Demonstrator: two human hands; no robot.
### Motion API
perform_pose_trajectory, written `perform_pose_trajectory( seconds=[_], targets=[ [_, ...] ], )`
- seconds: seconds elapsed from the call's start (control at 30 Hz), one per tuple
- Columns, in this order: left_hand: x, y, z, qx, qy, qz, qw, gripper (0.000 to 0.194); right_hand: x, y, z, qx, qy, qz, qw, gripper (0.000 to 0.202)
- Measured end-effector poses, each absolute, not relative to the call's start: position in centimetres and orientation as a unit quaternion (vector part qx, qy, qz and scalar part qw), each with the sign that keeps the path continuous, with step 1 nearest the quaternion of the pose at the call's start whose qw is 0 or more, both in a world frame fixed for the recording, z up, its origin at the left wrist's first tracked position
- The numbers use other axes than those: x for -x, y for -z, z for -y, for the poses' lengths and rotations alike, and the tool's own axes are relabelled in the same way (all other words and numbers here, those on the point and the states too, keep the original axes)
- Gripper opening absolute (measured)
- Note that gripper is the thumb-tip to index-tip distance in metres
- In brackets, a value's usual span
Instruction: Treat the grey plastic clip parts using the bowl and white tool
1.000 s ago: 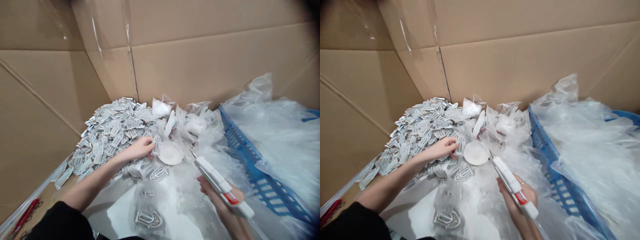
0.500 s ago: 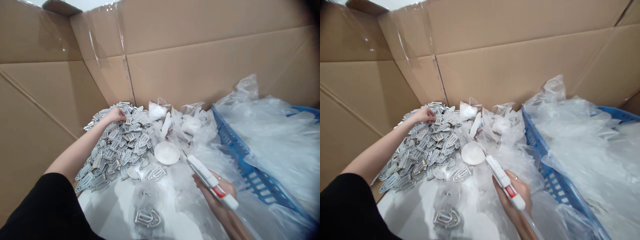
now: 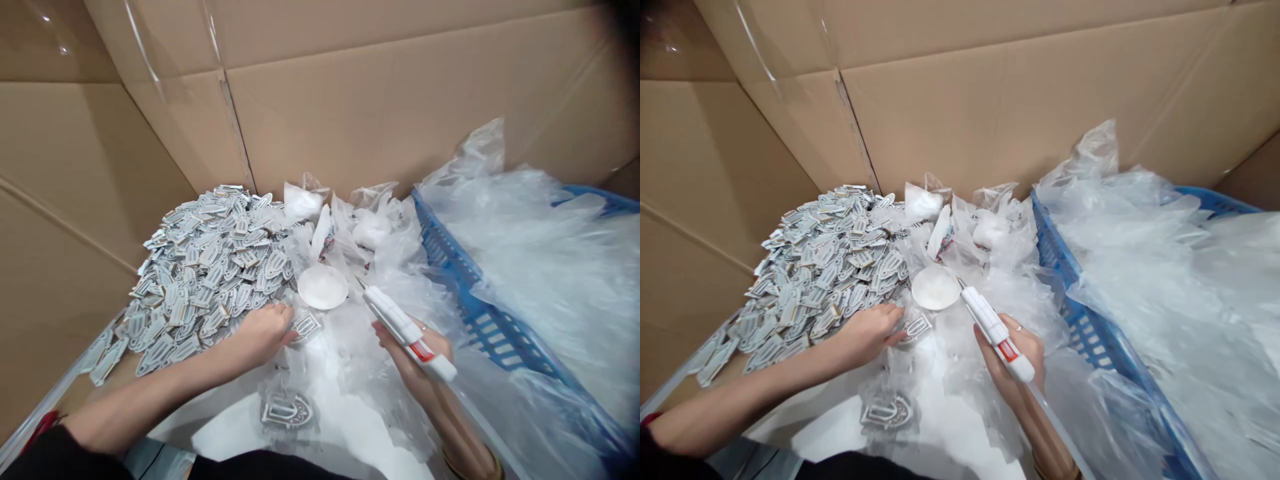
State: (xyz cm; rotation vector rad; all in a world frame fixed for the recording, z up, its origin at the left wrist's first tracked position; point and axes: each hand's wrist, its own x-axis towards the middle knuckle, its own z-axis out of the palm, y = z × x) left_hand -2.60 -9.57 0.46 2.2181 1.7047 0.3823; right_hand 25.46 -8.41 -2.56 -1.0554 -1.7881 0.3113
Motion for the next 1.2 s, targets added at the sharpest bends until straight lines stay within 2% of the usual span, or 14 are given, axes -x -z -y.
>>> perform_pose_trajectory(
  seconds=[0.1,0.27,0.4,0.47,0.6,0.67,0.73,0.83,0.97,1.07,1.2],
  targets=[
    [2.5,1.3,8.8,-0.767,-0.158,-0.591,0.193,0.018,-25.5,2.5,8.3,0.437,-0.13,0.735,0.501,0.025],
    [2.0,0.0,7.5,-0.751,-0.185,-0.587,0.239,0.024,-25.2,2.5,8.5,0.451,-0.143,0.718,0.511,0.024],
    [1.2,-1.0,8.2,-0.763,-0.264,-0.553,0.203,0.022,-25.2,2.5,8.6,0.453,-0.139,0.708,0.523,0.024],
    [1.0,-1.0,9.1,-0.817,-0.246,-0.485,0.19,0.02,-25.2,2.4,8.5,0.448,-0.136,0.709,0.527,0.023],
    [0.9,-0.7,10.6,-0.88,-0.145,-0.351,0.287,0.019,-25.2,2.2,8.5,0.457,-0.136,0.701,0.53,0.024],
    [1.0,-0.8,10.6,-0.854,-0.165,-0.392,0.299,0.026,-25.1,2.1,8.5,0.455,-0.133,0.704,0.529,0.023],
    [1.0,-0.7,10.2,-0.829,-0.186,-0.457,0.264,0.029,-25.1,2.1,8.4,0.451,-0.134,0.709,0.526,0.02],
    [0.8,0.1,9.2,-0.82,-0.134,-0.503,0.238,0.014,-25.0,2.1,8.4,0.451,-0.134,0.712,0.521,0.021],
    [0.4,2.0,8.4,-0.779,-0.097,-0.525,0.33,0.006,-25.0,2.0,8.4,0.456,-0.142,0.703,0.527,0.024],
    [0.3,2.6,8.1,-0.746,-0.115,-0.533,0.383,0.009,-25.1,2.0,8.2,0.448,-0.145,0.689,0.551,0.028],
    [0.3,1.0,8.4,-0.781,-0.167,-0.52,0.303,0.012,-25.2,2.0,8.2,0.463,-0.153,0.679,0.549,0.028]
  ],
)
